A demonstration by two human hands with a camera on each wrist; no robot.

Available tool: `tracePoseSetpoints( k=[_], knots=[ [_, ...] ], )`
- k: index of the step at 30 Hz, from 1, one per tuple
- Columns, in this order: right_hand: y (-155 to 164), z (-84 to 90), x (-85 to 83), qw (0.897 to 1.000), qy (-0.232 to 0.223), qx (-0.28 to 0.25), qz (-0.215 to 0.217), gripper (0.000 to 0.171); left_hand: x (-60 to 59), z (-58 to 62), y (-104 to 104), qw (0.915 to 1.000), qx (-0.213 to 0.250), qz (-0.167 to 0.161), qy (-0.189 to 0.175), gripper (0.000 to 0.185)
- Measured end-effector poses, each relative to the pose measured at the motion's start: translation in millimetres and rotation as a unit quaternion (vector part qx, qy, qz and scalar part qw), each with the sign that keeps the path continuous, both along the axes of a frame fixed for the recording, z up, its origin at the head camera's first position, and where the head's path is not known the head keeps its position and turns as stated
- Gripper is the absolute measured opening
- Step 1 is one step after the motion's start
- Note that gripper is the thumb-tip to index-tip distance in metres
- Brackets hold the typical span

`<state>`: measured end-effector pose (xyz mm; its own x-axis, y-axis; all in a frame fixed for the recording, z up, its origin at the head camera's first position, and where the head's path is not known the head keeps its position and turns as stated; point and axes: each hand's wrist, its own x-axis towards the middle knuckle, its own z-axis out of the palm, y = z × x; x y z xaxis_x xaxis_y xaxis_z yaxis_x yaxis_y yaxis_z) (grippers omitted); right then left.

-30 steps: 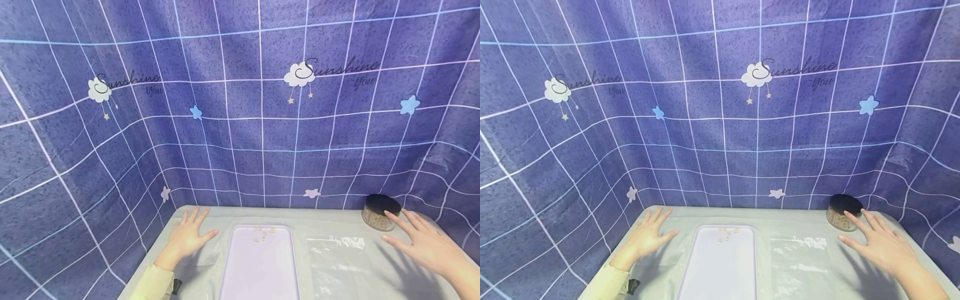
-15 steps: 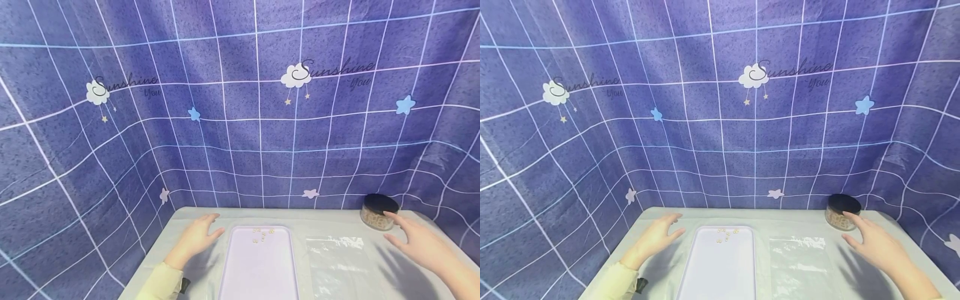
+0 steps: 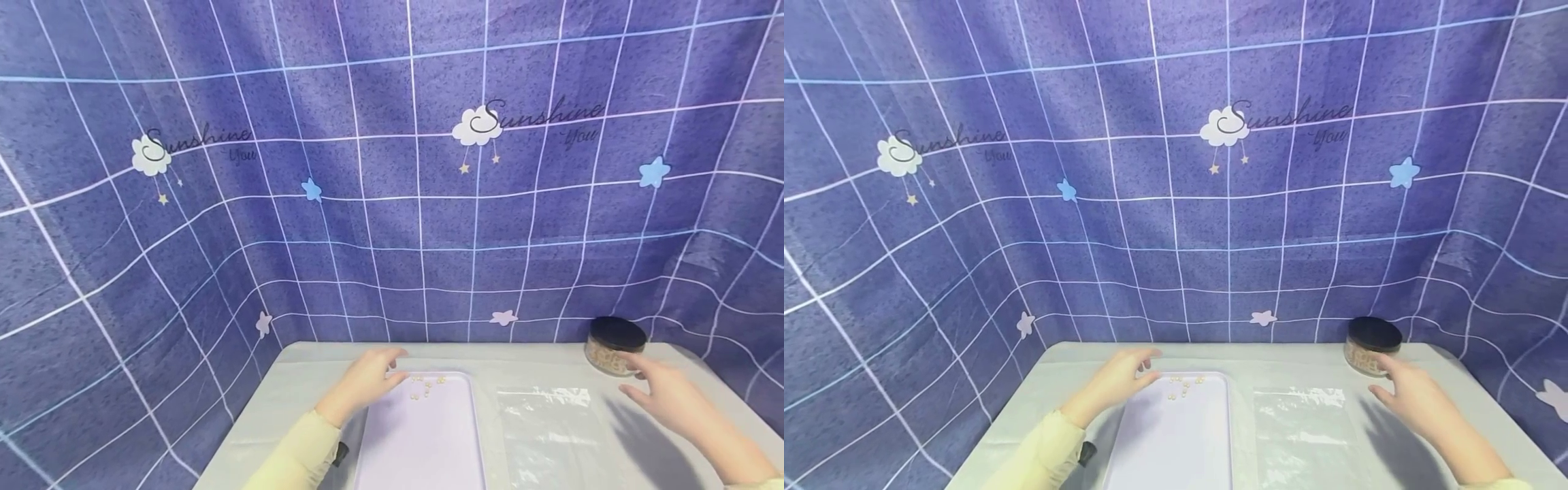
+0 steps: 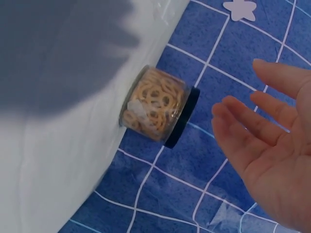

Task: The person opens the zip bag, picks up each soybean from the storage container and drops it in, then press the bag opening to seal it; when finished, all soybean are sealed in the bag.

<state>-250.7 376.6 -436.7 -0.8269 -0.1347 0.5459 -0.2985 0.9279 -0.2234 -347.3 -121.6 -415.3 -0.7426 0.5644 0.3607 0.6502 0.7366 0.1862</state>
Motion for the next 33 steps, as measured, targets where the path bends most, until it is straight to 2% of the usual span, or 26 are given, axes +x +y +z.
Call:
tracePoseSetpoints(
  k=[8, 12, 18, 22, 28, 33],
  knots=[
    [-5, -5.5, -6.8, 0.999, -0.045, -0.008, 0.006, 0.050, -8.0, -2.3, 50, 0.9986, -0.025, -0.041, -0.021, 0.047],
    [-9, -8.0, -9.9, 0.997, -0.075, -0.019, 0.014, 0.049, -16.3, -3.4, 73, 0.9972, -0.028, -0.060, -0.035, 0.047],
    [-8, -19.3, -17.7, 0.995, -0.084, -0.035, 0.028, 0.049, -31.7, -7.7, 103, 0.9956, -0.036, -0.064, -0.058, 0.046],
    [-7, -25.9, -21.7, 0.994, -0.098, -0.044, 0.037, 0.048, -40.9, -15.8, 120, 0.9946, -0.048, -0.071, -0.059, 0.047],
    [-8, -33.2, -27.1, 0.992, -0.116, -0.038, 0.041, 0.049, -45.7, -22.2, 148, 0.9916, -0.069, -0.090, -0.063, 0.050],
    [-12, -36.1, -33.2, 0.990, -0.132, -0.034, 0.048, 0.049, -45.8, -29.7, 173, 0.9910, -0.089, -0.074, -0.068, 0.047]
  ],
)
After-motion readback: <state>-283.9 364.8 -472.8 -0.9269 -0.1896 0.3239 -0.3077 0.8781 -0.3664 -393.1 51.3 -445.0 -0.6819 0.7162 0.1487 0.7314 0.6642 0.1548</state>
